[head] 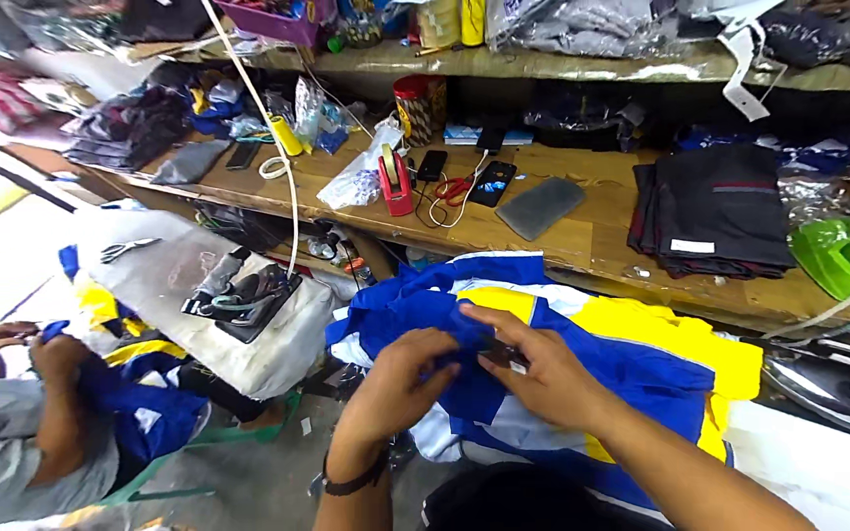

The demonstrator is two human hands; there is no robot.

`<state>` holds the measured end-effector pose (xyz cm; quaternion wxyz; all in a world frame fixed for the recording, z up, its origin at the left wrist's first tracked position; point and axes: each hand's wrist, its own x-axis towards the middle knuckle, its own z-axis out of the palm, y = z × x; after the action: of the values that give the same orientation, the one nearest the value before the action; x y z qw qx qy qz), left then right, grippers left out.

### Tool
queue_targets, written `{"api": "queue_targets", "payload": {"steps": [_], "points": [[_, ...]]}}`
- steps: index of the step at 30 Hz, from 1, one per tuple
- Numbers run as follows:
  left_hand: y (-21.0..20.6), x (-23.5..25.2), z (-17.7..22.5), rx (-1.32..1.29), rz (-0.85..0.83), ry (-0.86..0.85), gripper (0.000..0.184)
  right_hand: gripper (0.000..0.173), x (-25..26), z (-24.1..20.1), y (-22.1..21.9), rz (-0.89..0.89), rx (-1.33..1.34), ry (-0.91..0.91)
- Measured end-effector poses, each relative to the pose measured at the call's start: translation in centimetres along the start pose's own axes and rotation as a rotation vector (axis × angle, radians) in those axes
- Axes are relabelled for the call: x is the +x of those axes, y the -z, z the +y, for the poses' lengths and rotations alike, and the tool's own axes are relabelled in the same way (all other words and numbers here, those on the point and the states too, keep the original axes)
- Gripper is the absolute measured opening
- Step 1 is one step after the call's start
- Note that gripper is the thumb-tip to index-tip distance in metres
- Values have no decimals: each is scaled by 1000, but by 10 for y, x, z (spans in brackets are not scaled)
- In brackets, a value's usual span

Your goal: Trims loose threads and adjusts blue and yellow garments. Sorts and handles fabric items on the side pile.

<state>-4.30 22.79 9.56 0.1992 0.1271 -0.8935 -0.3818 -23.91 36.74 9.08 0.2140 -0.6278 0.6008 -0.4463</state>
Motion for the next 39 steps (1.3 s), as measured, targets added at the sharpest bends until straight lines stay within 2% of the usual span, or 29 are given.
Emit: {"api": "queue_targets", "payload": {"steps": [1,3,7,10,15,18,20,22,23,26,28,30,32,34,39], "points": [[-5,5,2,-65,-34,-24,22,39,5,0,-3,-31,5,-8],[-17,10,3,-252,-12,8,20,28,7,3,-7,24,78,-47],[-57,13,18,-615,255,194,9,13,2,13,-11,232,360,-154],[-72,15,19,-683,354,224,9,7,-7,17,-9,247,465,-172],[-76,18,14,-581,316,74,11,5,-15,26,-6,229,721,-197],[-84,18,11,-848,258,58,12,8,-20,33,-10,155,994,-221],[-88,21,7,-1023,174,65,13,8,-21,36,-7,74,1079,-213],[-86,22,5,-1042,98,95,14,5,-24,37,2,105,929,-197],[-84,24,6,-991,84,121,14,7,-27,36,8,173,731,-189],[-81,30,11,-844,97,147,14,39,-42,36,22,370,93,-207],[-83,32,13,-806,119,156,14,44,-58,28,25,340,35,-207],[-86,36,15,-804,130,157,14,39,-71,20,24,169,358,-224],[-88,38,17,-792,130,144,14,41,-79,13,21,-21,795,-342],[-90,40,17,-767,129,124,14,44,-81,14,20,-118,1071,-477],[-93,41,18,-711,149,94,14,45,-83,17,19,-90,1109,-564]]}}
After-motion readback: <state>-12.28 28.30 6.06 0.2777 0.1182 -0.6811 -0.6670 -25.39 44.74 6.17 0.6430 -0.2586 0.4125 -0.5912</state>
